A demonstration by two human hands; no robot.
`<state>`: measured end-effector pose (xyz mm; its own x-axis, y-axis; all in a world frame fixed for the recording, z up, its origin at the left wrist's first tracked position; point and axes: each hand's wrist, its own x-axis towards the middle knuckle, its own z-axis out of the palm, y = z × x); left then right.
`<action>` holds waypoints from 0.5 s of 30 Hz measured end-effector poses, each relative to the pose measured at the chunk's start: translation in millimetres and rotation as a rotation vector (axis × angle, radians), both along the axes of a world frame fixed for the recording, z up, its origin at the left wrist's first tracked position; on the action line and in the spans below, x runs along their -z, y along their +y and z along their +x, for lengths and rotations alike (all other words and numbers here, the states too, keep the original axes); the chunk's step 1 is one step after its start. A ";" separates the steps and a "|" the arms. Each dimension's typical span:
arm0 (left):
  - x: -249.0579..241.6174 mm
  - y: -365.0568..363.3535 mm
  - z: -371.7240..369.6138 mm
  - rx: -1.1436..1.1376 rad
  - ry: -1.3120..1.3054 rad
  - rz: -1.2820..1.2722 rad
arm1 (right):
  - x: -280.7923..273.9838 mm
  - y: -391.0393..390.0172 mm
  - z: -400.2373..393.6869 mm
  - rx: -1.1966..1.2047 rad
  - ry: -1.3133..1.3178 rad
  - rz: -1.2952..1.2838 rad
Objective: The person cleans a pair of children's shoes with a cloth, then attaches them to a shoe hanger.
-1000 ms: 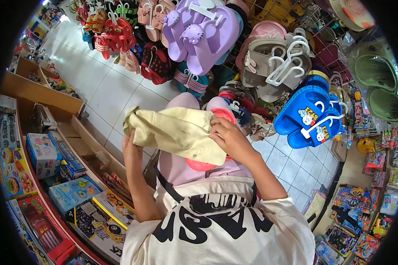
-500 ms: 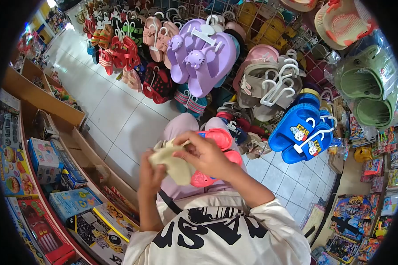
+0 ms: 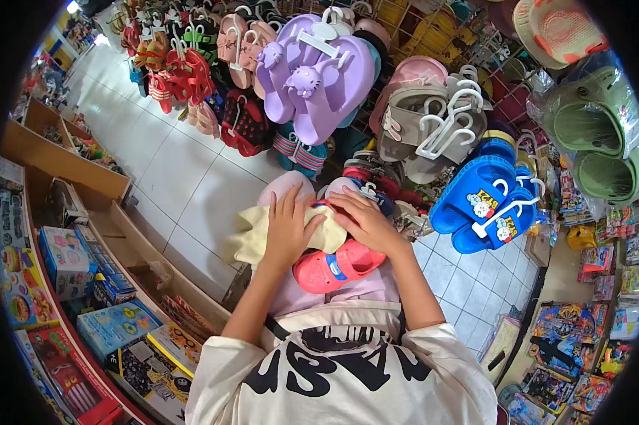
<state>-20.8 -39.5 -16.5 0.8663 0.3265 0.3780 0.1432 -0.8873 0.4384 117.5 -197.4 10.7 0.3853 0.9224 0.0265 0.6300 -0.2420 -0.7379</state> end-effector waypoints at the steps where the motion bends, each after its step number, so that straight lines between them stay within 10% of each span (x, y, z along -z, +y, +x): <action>1: -4.2 -4.0 -4.4 0.006 -0.058 -0.058 | -2.3 -4.4 2.4 -0.026 -0.035 -0.002; 15: -2.8 41.1 -42.6 0.472 -0.042 -0.231 | 28.3 -19.7 10.5 -0.118 -0.045 0.005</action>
